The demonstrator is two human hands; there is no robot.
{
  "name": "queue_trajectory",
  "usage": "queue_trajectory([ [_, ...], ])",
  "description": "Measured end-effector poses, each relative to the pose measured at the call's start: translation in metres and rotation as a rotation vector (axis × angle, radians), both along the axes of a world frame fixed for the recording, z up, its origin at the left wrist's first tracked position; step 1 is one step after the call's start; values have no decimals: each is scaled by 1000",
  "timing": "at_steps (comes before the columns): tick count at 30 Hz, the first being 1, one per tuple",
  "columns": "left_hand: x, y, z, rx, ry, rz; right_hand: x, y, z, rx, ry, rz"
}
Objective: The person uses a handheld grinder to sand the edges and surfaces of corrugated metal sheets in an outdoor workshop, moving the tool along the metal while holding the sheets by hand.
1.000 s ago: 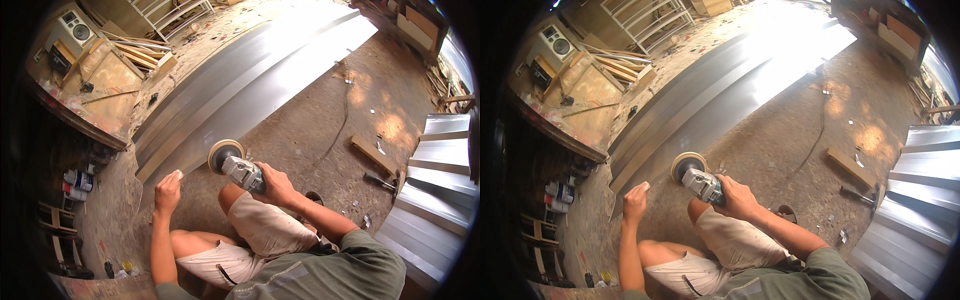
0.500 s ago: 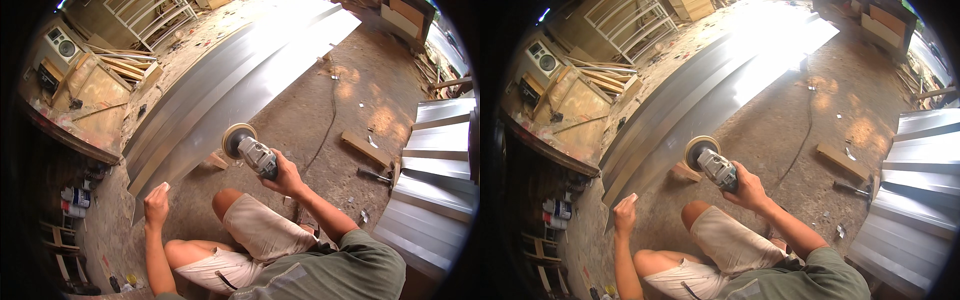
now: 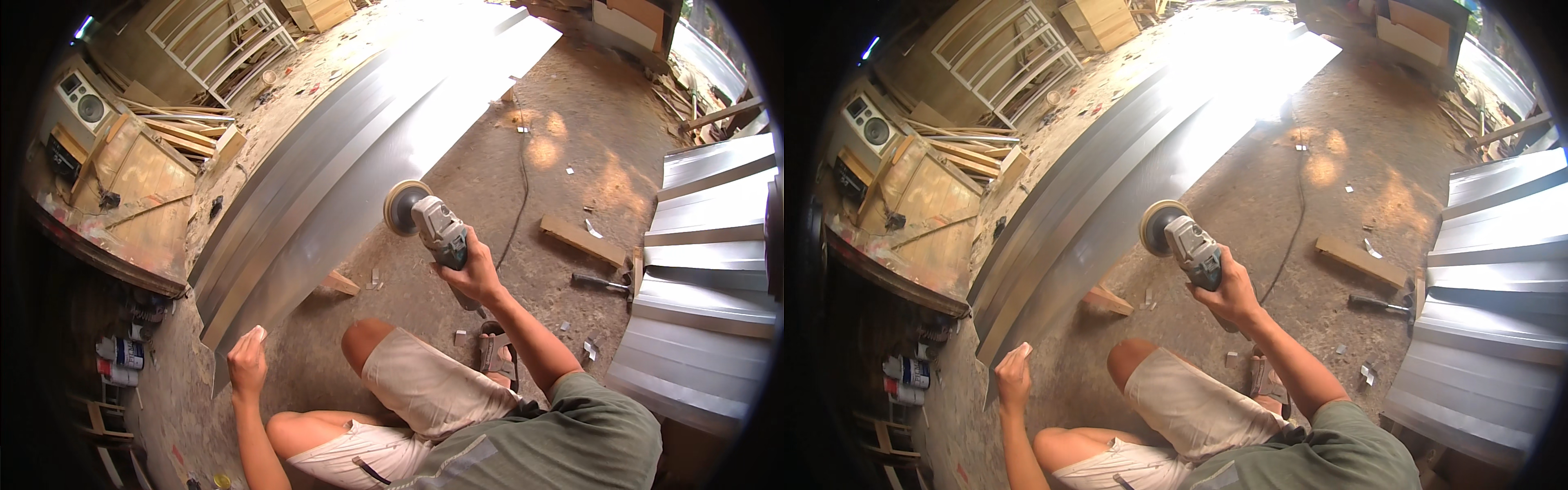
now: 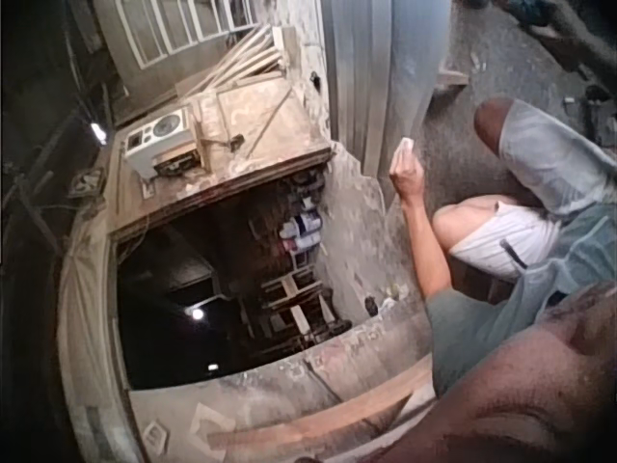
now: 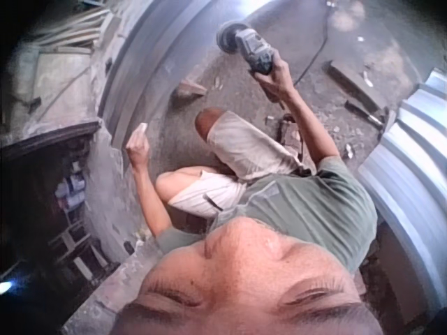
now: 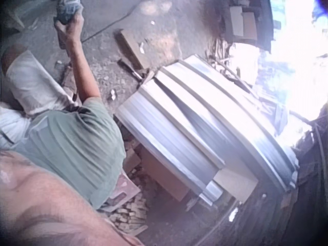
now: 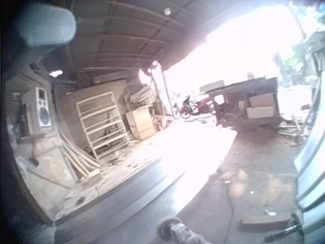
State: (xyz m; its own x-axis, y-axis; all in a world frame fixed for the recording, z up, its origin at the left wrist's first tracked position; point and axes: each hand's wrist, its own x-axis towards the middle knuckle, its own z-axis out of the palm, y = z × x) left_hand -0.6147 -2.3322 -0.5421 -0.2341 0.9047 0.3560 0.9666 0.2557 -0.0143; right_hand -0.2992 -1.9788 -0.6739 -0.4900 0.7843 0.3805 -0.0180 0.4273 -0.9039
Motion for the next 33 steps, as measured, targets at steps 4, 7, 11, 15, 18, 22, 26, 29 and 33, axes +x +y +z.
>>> queue_trajectory([
  [4,0,-1,5,-14,4,-1,5,17,6,-61,28,-26],
  [7,-1,0,5,-11,-5,-3,8,33,4,-49,23,-76],
  [11,-5,-5,3,-14,5,-4,8,54,2,-106,53,-118],
  [15,-4,-4,5,-6,-2,-8,13,76,-3,-127,51,-148],
  [18,-5,-4,5,-22,-16,0,13,92,-9,-107,92,-186],
  [22,-4,-2,5,-43,-22,-2,20,120,-18,-127,126,-222],
  [26,-1,-2,4,-41,-1,-21,23,135,-13,-221,186,-247],
  [29,0,-2,4,-38,9,-21,30,141,-14,-231,192,-251],
  [33,4,0,6,-25,4,-14,31,137,-12,-227,188,-219],
])
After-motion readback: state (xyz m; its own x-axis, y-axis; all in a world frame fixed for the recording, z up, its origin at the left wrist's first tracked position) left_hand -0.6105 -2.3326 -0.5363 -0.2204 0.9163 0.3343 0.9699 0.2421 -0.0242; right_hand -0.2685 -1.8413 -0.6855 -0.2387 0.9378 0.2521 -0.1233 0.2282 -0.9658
